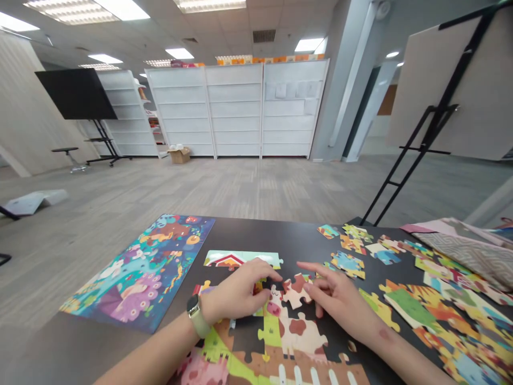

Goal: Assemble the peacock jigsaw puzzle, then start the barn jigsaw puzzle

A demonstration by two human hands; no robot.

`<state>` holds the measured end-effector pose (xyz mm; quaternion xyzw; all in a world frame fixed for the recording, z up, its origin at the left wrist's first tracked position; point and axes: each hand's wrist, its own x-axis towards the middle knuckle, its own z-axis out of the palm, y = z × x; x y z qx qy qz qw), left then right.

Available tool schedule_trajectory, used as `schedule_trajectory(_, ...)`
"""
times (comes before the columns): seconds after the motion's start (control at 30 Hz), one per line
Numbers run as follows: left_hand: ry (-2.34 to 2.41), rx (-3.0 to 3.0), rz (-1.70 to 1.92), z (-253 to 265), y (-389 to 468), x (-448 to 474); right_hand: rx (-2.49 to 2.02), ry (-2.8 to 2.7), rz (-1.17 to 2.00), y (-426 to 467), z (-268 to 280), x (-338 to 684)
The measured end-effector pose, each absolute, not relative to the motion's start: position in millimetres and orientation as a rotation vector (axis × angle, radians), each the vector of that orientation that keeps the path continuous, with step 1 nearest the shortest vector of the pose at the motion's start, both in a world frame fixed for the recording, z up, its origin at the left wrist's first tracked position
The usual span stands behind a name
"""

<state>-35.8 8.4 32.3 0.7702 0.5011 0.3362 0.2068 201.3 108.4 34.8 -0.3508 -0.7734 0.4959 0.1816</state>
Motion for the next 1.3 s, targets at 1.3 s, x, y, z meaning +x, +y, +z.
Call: schedule_trajectory(1.3,1.393,2.394,0.611,37.3,8.8,-34.3,-1.156,-2.698,0.665,97.7,48.5,198.4)
